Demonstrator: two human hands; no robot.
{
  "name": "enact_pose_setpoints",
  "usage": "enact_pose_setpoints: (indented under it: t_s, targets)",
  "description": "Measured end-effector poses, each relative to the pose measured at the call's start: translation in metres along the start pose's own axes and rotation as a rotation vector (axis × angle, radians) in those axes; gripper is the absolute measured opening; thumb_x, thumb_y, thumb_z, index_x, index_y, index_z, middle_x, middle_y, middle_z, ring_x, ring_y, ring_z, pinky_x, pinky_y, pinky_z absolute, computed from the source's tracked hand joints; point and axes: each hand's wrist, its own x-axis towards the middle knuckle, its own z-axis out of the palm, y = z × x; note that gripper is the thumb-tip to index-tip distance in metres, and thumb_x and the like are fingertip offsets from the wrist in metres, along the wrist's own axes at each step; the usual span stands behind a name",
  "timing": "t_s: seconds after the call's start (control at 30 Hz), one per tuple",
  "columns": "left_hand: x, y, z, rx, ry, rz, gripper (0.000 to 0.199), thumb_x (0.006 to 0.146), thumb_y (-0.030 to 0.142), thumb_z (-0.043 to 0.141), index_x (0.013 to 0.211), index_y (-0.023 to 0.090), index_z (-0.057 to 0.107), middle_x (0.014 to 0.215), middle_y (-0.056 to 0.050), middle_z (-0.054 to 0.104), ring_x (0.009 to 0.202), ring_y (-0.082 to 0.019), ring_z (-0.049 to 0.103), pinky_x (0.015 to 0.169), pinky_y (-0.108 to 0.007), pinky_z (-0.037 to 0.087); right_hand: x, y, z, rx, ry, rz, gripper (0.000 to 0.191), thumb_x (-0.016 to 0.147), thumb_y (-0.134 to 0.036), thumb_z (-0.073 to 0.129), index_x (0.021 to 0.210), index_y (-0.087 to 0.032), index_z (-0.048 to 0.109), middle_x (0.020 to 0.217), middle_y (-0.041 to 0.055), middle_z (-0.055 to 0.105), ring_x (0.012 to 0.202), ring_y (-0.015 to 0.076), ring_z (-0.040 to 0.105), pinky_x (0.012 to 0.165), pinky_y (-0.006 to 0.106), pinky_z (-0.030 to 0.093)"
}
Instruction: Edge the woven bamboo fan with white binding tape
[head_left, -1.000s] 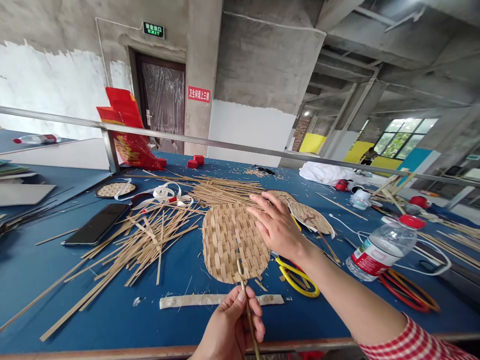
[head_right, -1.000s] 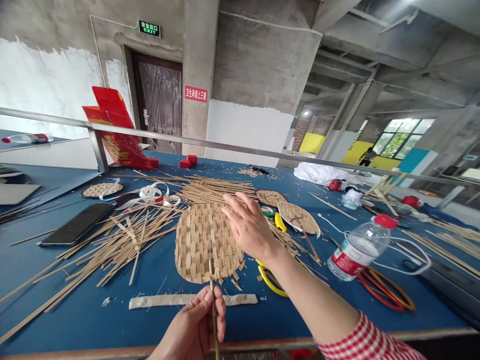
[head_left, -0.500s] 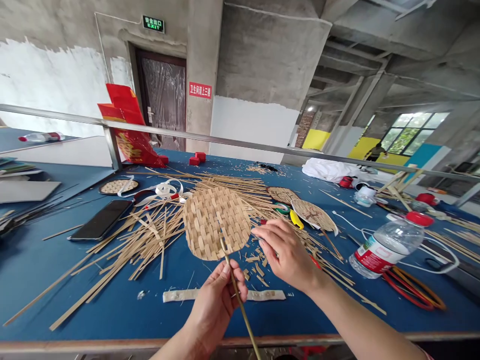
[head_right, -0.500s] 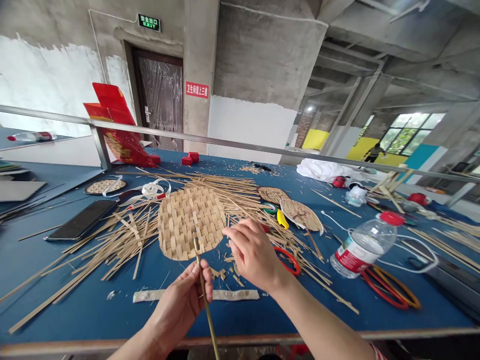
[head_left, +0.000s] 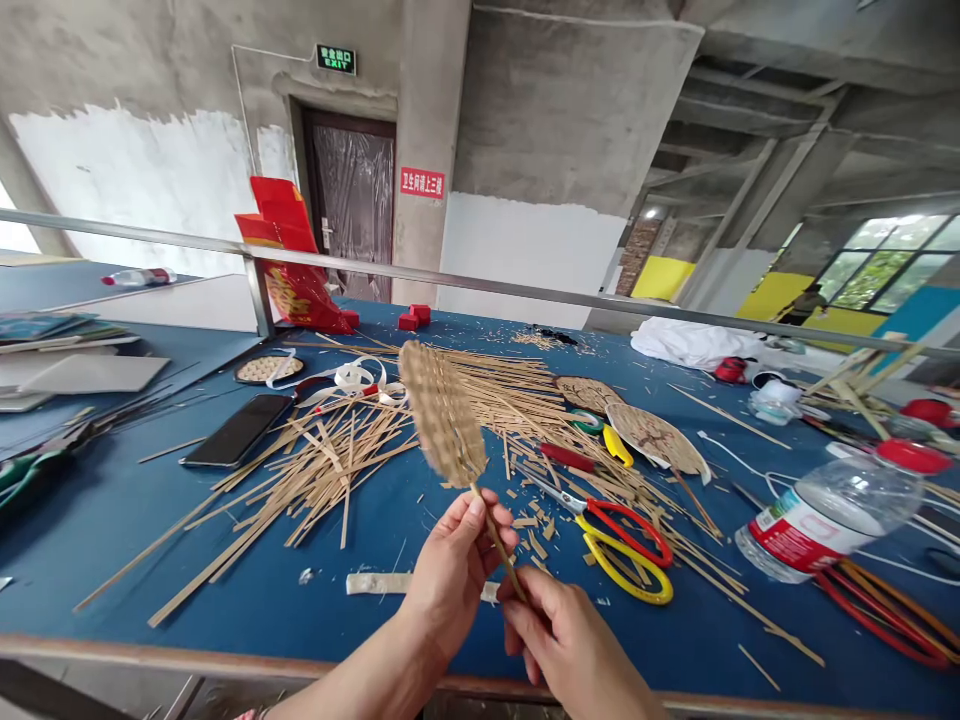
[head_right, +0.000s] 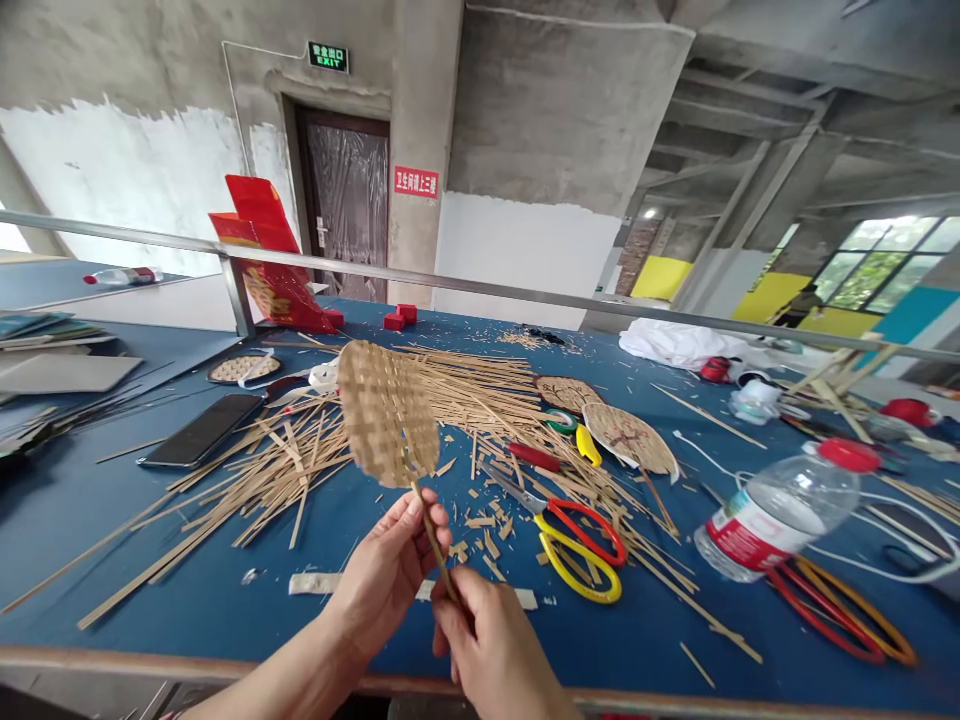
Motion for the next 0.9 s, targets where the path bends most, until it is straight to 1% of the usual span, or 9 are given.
enact_pose_setpoints:
  t_s: [0.07,0.13,0.2,0.27,0.37,0.47,0.57,0.73,0.9]
  targets:
    - [0.0,0.002,0.004,0.034,-0.001,-0.004,0.017,0.076,0.025,0.055,0.088,0.013,0.057,0.082,-0.006,0.062,0.068,-0.012,0.059,0.064,-0.021,0.044,0.001,0.006,0.004,0.237,-0.007,0.043,0.028,0.083,-0.041,0.034,0.07,-0.017,0.043,0.051,-0.0052,0.045,0.036,0.0042,0.035,0.038,0.018,0.025]
    - [0.0,0.004,0.004,0.056,0.006,-0.024,0.02,0.076,0.025,0.055,0.092,0.013,0.057,0.094,-0.009,0.061,0.076,-0.014,0.059,0.067,-0.023,0.045,0.001,0.014,0.007,0.497,-0.018,0.097,0.033,0.079,-0.049,0.041,0.07,-0.018,0.041,0.048,-0.0085,0.036,0.036,0.0024,0.027,0.037,0.016,0.019]
    - [0.0,0.006,0.001,0.058,0.02,-0.028,0.02,0.074,0.02,0.057,0.093,0.014,0.057,0.104,-0.009,0.059,0.082,-0.015,0.059,0.069,-0.025,0.046,-0.001,0.022,0.007,0.713,-0.034,0.134,0.035,0.073,-0.052,0.049,0.072,-0.018,0.042,0.047,-0.01,0.03,0.037,0.0016,0.021,0.037,0.016,0.015]
    - [0.0,0.008,-0.004,0.034,0.038,-0.005,0.018,0.071,0.012,0.058,0.088,0.016,0.057,0.104,-0.006,0.059,0.088,-0.016,0.058,0.074,-0.027,0.046,-0.005,0.03,0.007,0.856,-0.066,0.148,0.035,0.071,-0.051,0.053,0.073,-0.017,0.044,0.046,-0.0104,0.029,0.037,0.001,0.018,0.037,0.016,0.012]
    - [0.001,0.009,-0.012,-0.016,0.083,0.023,0.015,0.07,0.007,0.055,0.081,0.016,0.057,0.094,-0.004,0.062,0.093,-0.018,0.057,0.079,-0.03,0.045,-0.012,0.037,0.006,1.003,-0.116,0.181,0.03,0.072,-0.044,0.057,0.072,-0.016,0.046,0.044,-0.0104,0.029,0.035,0.0001,0.015,0.036,0.016,0.008]
    - [0.003,0.009,-0.016,-0.04,0.127,0.012,0.013,0.074,0.012,0.053,0.086,0.016,0.055,0.094,-0.006,0.062,0.09,-0.018,0.059,0.079,-0.031,0.046,-0.017,0.041,0.007,1.103,-0.133,0.215,0.028,0.071,-0.039,0.06,0.07,-0.015,0.047,0.042,-0.0105,0.028,0.035,-0.0006,0.015,0.037,0.015,0.008]
    - [0.005,0.007,-0.016,-0.041,0.13,0.006,0.012,0.076,0.016,0.052,0.087,0.016,0.054,0.098,-0.007,0.062,0.088,-0.018,0.059,0.078,-0.029,0.047,-0.019,0.043,0.009,1.148,-0.135,0.229,0.026,0.071,-0.037,0.061,0.069,-0.015,0.047,0.042,-0.0103,0.028,0.035,-0.0008,0.016,0.037,0.015,0.009]
    - [0.006,0.005,-0.018,-0.036,0.139,0.018,0.006,0.077,0.015,0.052,0.082,0.016,0.053,0.094,-0.005,0.063,0.086,-0.017,0.06,0.077,-0.03,0.047,-0.019,0.045,0.013,1.182,-0.163,0.231,0.024,0.073,-0.037,0.059,0.071,-0.016,0.048,0.043,-0.0098,0.03,0.034,-0.0005,0.016,0.035,0.015,0.008]
    - [0.006,0.006,-0.019,-0.023,0.145,0.012,0.005,0.077,0.014,0.051,0.082,0.015,0.053,0.091,-0.005,0.063,0.083,-0.017,0.06,0.078,-0.031,0.047,-0.019,0.046,0.02,1.205,-0.166,0.225,0.024,0.072,-0.037,0.06,0.072,-0.016,0.049,0.042,-0.01,0.031,0.034,-0.0006,0.017,0.036,0.015,0.01]
